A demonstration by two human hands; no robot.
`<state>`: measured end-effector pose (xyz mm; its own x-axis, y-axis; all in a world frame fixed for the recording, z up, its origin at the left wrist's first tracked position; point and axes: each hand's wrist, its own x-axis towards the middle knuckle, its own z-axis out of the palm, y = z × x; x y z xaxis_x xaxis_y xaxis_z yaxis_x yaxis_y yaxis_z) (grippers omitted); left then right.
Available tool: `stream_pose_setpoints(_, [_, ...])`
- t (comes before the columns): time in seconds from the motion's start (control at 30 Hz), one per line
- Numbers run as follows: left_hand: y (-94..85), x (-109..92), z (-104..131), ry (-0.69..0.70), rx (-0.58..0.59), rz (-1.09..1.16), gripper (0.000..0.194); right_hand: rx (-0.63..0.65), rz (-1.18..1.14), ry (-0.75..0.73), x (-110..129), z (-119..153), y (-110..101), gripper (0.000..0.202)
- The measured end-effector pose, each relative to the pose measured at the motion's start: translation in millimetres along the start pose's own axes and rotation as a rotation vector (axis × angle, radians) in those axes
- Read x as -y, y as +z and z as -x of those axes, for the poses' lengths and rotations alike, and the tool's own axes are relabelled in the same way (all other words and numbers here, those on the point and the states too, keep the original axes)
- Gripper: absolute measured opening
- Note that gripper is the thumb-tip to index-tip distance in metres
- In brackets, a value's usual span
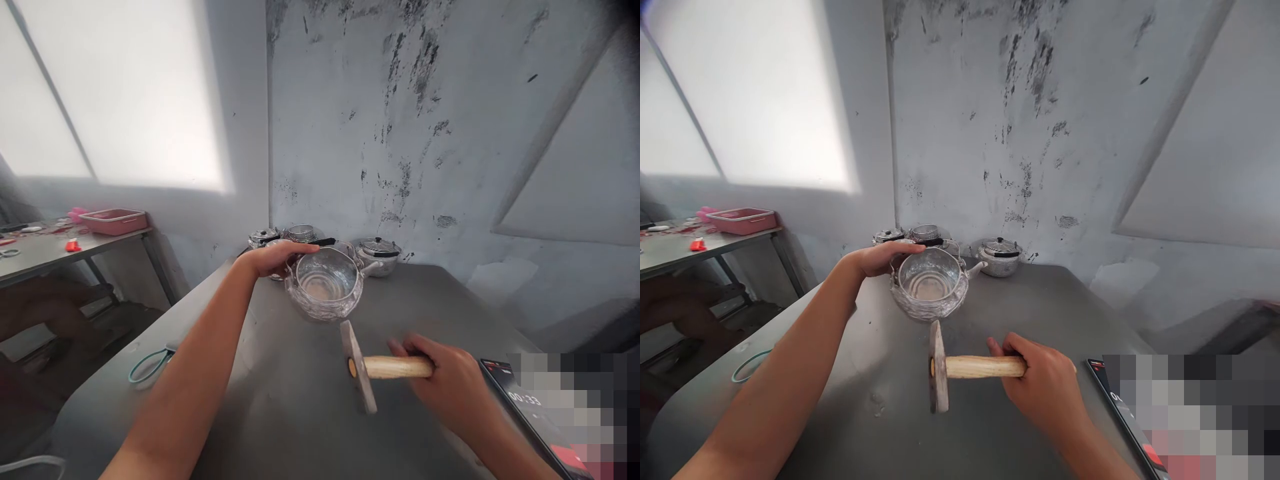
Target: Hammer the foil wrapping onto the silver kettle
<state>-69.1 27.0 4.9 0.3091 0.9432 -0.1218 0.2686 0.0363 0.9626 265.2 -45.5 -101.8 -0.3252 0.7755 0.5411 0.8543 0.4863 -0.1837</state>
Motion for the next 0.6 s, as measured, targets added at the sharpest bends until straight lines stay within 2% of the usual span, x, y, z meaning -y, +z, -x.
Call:
stream_pose_setpoints(0.1, [8.1, -5.4, 0.7, 0.08, -0.183, -0.327, 0.059, 0.115, 0.015, 0.066, -4.3, -5.9, -1.5, 0.044])
stream_pose_setpoints(0.17, [19.1, -8.3, 1.2, 0.123, -0.239, -0.495, 0.077, 0.204, 0.065, 0.116, -7.6, -10.4, -3.2, 0.038])
stream_pose_setpoints(0.23, [32.5, -10.0, 1.9, 0.104, -0.208, -0.6, 0.092, 0.266, 0.113, 0.154, -11.0, -14.6, -5.4, 0.031])
stream_pose_setpoints(0.33, [48.7, -10.3, 2.6, -0.101, -0.151, -0.756, 0.106, 0.305, 0.14, 0.162, -16.4, -19.2, -9.0, 0.032])
stream_pose_setpoints(0.37, [51.6, -9.6, 2.4, -0.128, -0.122, -0.779, 0.108, 0.316, 0.131, 0.158, -18.1, -20.0, -10.2, 0.035])
stream_pose_setpoints(0.47, [53.5, -6.1, 0.7, -0.093, -0.053, -0.711, 0.112, 0.36, 0.066, 0.158, -22.3, -19.2, -13.3, 0.046])
stream_pose_setpoints(0.6, [51.3, -5.7, -0.3, -0.045, -0.037, -0.6, 0.107, 0.43, -0.005, 0.149, -23.6, -7.8, -17.1, 0.048])
